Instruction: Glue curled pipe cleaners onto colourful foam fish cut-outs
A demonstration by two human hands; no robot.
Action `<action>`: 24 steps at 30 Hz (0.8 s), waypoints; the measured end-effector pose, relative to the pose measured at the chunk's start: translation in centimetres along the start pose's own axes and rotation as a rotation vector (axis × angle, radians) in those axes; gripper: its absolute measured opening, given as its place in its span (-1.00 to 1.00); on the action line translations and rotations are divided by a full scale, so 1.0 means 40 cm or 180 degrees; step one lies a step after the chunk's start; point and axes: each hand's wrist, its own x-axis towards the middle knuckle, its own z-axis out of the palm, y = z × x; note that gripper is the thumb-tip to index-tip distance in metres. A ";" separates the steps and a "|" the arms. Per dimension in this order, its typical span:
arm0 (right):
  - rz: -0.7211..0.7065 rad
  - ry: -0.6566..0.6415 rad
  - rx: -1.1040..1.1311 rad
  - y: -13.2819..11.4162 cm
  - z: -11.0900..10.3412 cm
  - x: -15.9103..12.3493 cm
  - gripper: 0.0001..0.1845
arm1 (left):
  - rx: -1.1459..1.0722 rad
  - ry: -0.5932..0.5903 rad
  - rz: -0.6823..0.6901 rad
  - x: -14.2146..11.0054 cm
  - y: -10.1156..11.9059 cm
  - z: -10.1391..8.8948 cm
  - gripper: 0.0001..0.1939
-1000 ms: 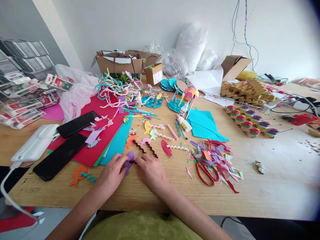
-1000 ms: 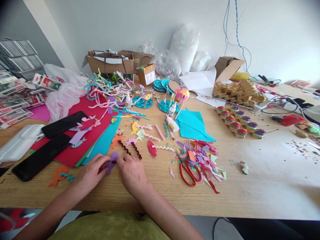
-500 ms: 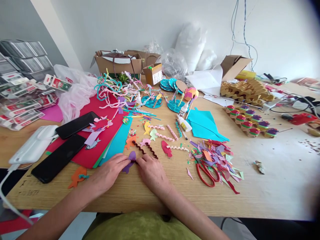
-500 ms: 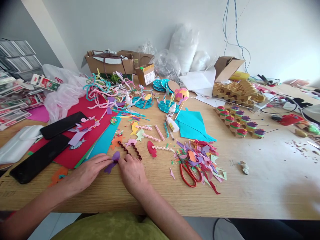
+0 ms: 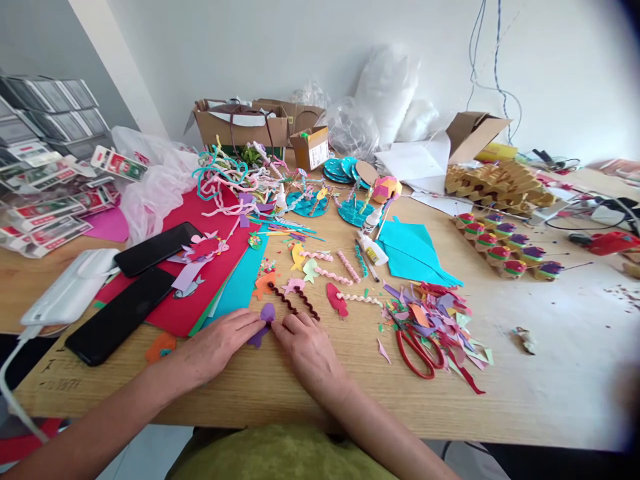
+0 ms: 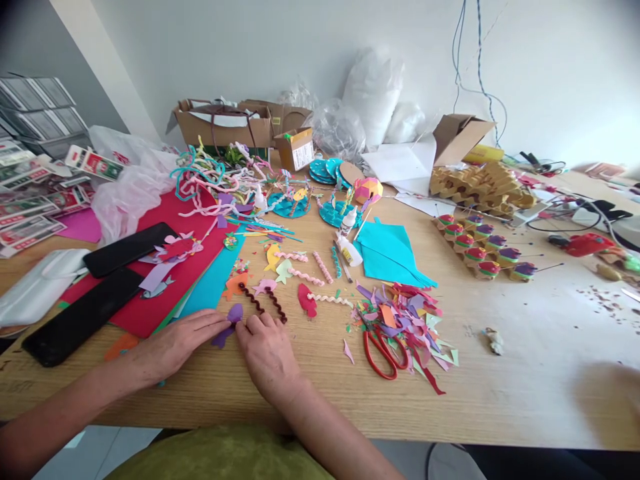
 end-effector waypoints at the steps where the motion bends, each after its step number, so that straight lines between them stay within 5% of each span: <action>1: -0.0012 -0.0012 -0.0029 0.000 0.000 0.001 -0.79 | 0.0074 0.0000 0.0028 0.002 0.002 -0.003 -0.43; 24: 0.0111 -0.0077 -0.0145 -0.007 0.007 0.004 -0.82 | 0.0365 -0.0108 0.0098 0.008 0.004 -0.028 -0.42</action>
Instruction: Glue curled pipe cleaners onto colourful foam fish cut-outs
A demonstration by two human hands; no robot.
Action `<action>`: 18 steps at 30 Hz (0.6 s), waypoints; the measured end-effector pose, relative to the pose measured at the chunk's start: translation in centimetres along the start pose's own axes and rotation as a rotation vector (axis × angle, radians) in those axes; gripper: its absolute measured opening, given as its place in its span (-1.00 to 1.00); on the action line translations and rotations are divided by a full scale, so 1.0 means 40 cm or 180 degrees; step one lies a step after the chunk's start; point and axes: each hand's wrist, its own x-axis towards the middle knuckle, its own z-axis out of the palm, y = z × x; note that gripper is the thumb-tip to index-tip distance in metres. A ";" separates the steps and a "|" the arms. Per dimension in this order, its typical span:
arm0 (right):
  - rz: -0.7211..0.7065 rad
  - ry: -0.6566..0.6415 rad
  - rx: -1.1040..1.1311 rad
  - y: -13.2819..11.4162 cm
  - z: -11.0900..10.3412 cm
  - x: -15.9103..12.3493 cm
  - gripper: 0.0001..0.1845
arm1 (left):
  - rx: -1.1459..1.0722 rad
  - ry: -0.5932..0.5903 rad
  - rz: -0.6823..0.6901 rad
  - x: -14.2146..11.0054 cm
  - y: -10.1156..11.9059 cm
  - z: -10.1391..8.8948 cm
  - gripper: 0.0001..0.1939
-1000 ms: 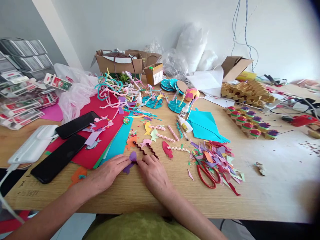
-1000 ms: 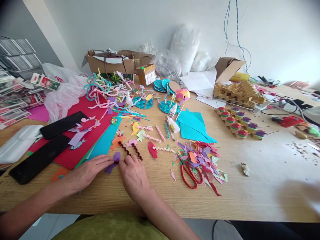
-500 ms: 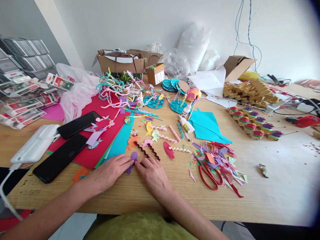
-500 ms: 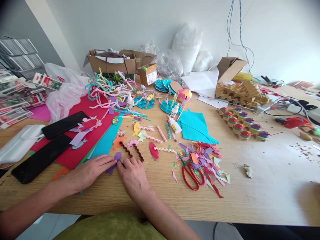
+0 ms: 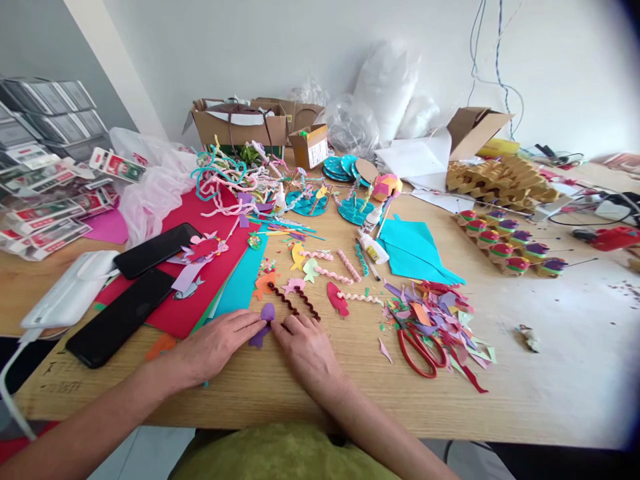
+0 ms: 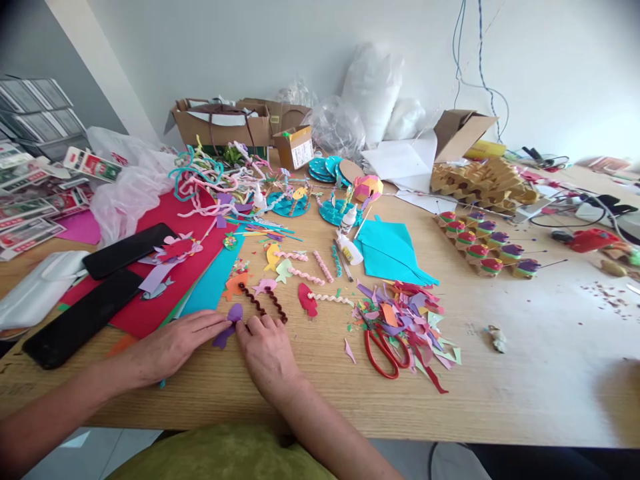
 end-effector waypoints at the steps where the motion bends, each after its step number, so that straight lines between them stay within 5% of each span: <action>1: 0.0010 -0.0003 -0.0002 0.000 -0.001 0.000 -0.82 | 0.0076 0.0026 0.0027 -0.001 0.001 0.004 -0.43; 18: -0.0063 0.0150 -0.0017 0.000 0.005 -0.005 -0.77 | 0.0306 0.0235 -0.0027 0.009 0.008 0.036 -0.58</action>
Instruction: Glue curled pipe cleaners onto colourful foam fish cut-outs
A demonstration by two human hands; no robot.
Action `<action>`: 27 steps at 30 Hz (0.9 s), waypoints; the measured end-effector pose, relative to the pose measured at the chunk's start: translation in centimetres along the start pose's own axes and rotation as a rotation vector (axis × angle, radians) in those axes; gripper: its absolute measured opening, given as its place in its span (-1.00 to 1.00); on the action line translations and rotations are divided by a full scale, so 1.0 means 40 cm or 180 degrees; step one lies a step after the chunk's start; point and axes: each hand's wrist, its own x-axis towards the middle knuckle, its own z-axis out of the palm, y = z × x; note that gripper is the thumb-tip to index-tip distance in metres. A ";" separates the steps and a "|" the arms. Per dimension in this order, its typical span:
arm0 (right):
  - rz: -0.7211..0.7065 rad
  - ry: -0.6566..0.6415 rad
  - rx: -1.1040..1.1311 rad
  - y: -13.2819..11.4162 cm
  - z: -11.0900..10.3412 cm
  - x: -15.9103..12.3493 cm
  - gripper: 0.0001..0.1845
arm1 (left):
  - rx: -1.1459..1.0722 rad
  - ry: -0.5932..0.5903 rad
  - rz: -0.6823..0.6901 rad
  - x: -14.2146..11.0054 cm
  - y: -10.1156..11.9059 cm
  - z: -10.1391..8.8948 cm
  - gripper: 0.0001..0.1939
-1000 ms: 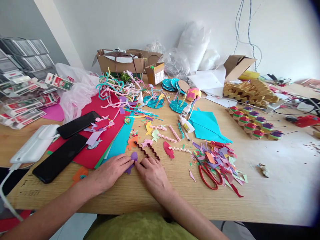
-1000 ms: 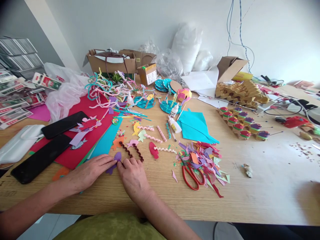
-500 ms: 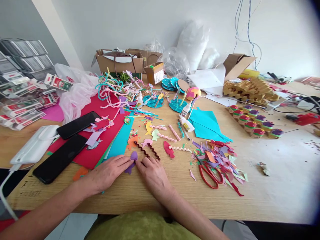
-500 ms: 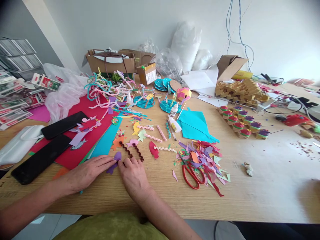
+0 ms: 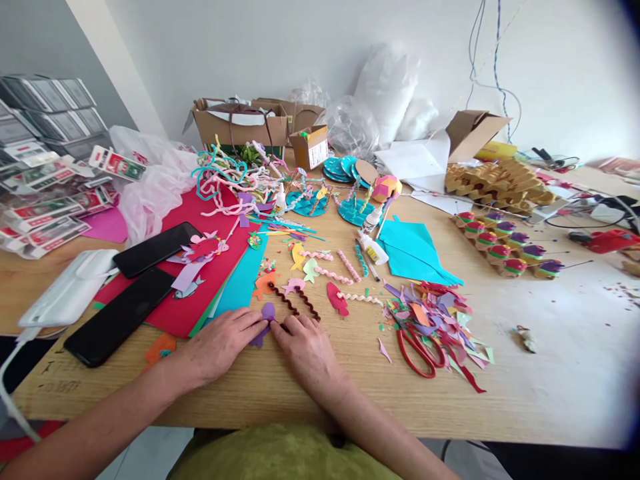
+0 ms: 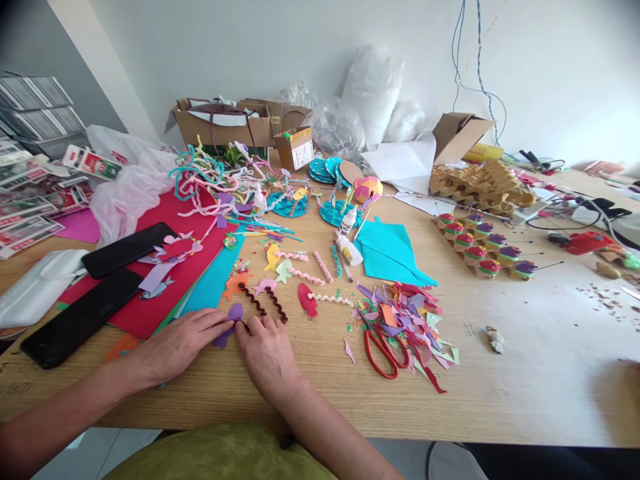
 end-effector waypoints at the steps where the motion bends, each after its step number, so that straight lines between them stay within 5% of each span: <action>1: -0.0010 0.0012 0.0007 0.000 0.000 0.000 -0.77 | -0.0009 0.0001 -0.0007 0.002 0.001 -0.001 -0.58; 11: 0.0030 -0.0162 0.0051 0.000 -0.008 0.006 -0.74 | -0.0608 -0.0143 -0.0127 0.004 -0.025 -0.033 -0.25; 22: 0.0047 -0.0064 0.0077 0.000 -0.005 0.004 -0.77 | -0.0049 -0.0136 -0.0085 0.016 0.009 -0.020 -0.54; 27: 0.0017 0.0047 0.0095 0.001 -0.001 0.005 -0.78 | -0.0365 -0.0037 -0.0124 0.010 -0.006 -0.028 -0.39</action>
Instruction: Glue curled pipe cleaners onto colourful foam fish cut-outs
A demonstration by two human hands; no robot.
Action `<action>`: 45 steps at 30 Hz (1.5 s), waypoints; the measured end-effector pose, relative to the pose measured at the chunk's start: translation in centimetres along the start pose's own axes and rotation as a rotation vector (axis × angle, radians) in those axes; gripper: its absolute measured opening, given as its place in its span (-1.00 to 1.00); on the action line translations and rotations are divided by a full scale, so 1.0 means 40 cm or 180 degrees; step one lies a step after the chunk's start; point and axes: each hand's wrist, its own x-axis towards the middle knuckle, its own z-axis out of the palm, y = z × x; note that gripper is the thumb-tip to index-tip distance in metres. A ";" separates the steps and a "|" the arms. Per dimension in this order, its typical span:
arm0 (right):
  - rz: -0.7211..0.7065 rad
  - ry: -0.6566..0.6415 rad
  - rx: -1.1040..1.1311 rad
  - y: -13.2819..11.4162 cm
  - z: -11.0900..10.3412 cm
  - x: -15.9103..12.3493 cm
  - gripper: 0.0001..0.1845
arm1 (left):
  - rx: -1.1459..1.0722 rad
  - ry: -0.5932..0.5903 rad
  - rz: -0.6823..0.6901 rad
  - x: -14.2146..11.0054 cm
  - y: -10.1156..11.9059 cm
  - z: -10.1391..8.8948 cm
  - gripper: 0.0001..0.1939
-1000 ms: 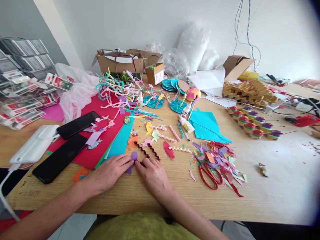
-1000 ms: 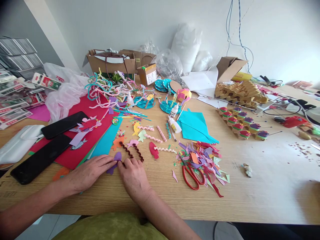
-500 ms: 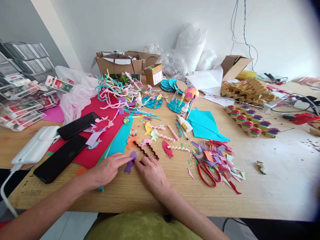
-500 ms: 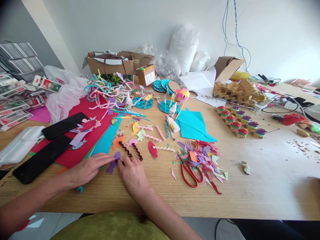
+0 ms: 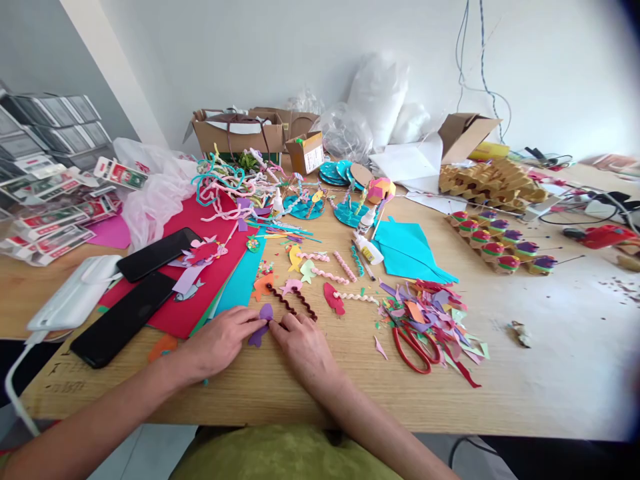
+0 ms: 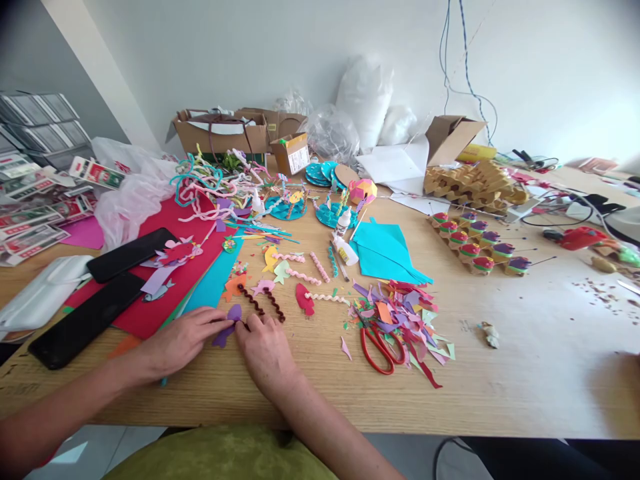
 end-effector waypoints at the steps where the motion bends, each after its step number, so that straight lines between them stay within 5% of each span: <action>1: 0.0001 0.0003 -0.0007 0.000 0.000 0.000 -0.78 | -0.0120 -0.0013 0.0006 -0.002 -0.005 -0.004 -0.33; 5: 0.0017 -0.0004 -0.0063 0.000 0.002 0.001 -0.79 | -0.0266 -0.0094 -0.0004 -0.006 -0.015 -0.015 -0.26; 15: 0.0073 -0.0033 -0.0036 0.000 0.005 0.002 -0.82 | 0.0202 -0.0010 0.0111 0.007 0.001 0.005 -0.53; 23: 0.0101 -0.0148 0.0001 -0.001 -0.004 0.002 -0.81 | -0.0535 -0.0141 -0.0108 -0.005 -0.037 -0.021 -0.30; 37: 0.0107 -0.0252 0.0607 0.001 -0.018 -0.020 -0.56 | -0.0294 0.0135 0.0053 -0.032 -0.023 -0.044 -0.47; 45: 0.0028 -0.0518 0.0603 -0.002 -0.027 0.001 -0.67 | -0.1211 0.0491 -0.1143 -0.055 -0.054 -0.067 -0.69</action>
